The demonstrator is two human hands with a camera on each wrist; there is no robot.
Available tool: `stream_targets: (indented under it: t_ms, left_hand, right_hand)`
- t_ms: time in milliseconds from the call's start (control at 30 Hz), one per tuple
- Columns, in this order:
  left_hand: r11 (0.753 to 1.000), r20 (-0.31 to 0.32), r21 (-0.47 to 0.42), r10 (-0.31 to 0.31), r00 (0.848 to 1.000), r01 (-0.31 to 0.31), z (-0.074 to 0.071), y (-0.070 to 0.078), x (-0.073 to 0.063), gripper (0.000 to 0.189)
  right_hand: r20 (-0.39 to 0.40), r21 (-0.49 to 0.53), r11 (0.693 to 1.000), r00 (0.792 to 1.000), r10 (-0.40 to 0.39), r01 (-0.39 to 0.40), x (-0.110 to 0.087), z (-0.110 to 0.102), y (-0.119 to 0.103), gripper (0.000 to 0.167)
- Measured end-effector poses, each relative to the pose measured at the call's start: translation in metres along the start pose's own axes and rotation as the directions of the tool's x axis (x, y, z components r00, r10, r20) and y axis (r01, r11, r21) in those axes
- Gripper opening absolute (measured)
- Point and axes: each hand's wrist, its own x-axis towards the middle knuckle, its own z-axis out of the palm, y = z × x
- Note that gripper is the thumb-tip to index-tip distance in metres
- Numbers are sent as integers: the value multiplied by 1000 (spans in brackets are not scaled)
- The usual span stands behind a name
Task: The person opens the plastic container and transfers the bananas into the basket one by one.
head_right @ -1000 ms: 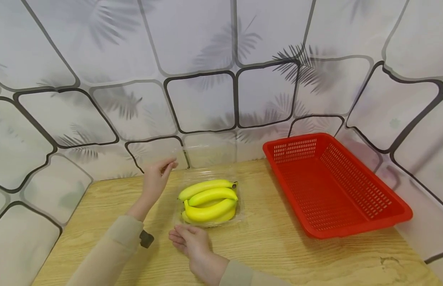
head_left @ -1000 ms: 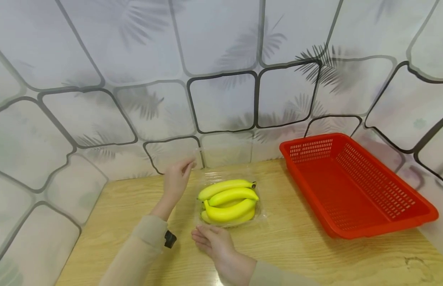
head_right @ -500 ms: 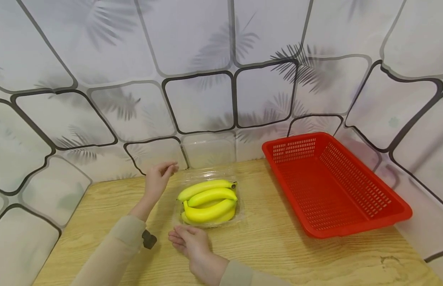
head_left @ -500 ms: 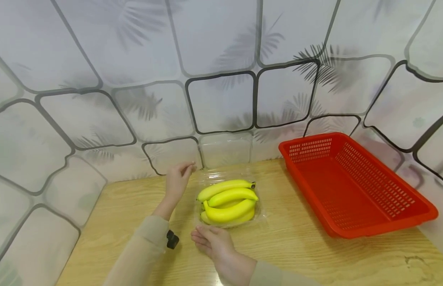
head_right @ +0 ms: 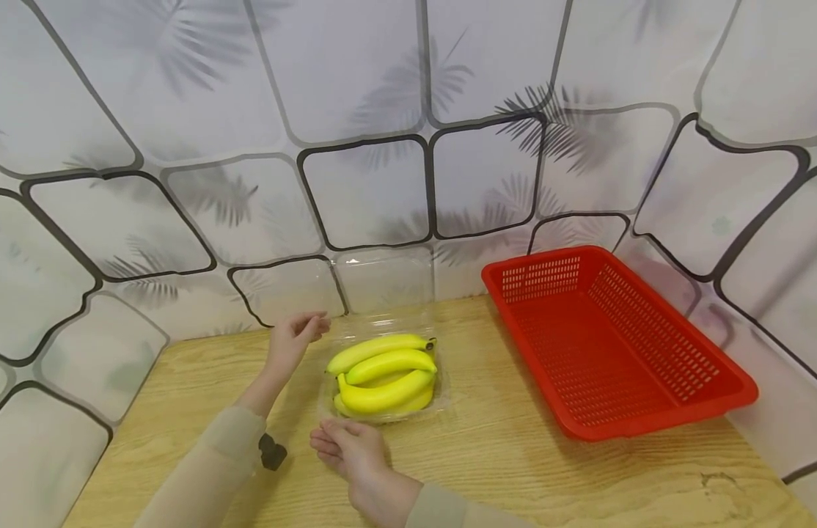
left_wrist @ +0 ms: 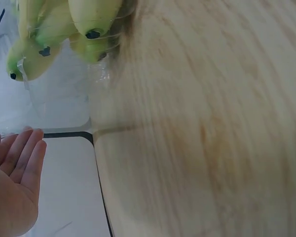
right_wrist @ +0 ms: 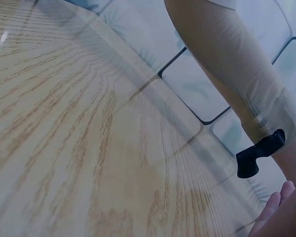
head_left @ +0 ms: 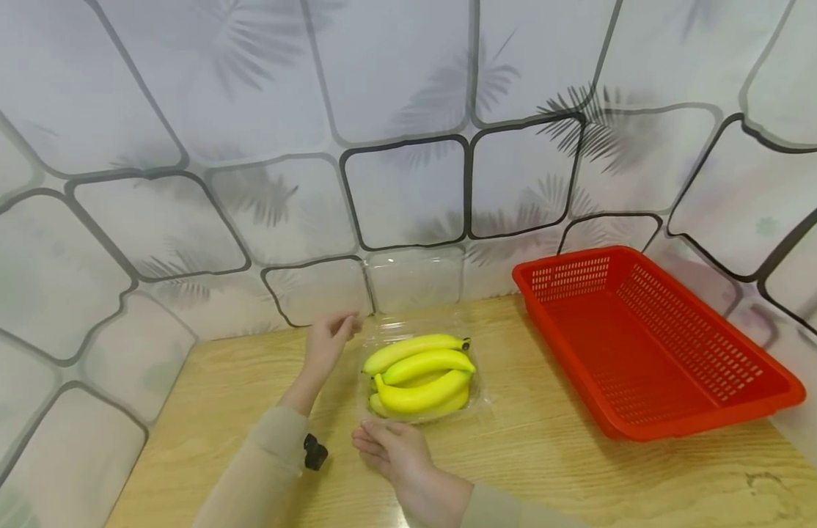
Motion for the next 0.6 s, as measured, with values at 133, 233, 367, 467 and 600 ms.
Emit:
stream_targets:
  t_ms: [133,233,367,467,600]
  left_hand:
    - [1000,7,-4,-24,1000,24,-1,-5,-4,28]
    - [999,10,7,-37,999,37,-3,-7,-7,28]
    - [999,23,22,-47,999,46,-5,-9,-12,28]
    - [997,29,52,-53,998,52,-6,-10,-15,29]
    - [996,33,78,-54,998,51,-7,-13,-21,29]
  right_hand:
    - [2,-4,1000,1000,4,-4,0,-1,0,39]
    - [-1,4,1000,1000,-1,1,1,-1,2,38]
    - [-5,10,1000,1000,-6,6,1,-1,3,37]
    - [-4,7,1000,1000,0,0,1,-1,3,37]
    - [-1,5,1000,1000,-8,8,2,-2,3,37]
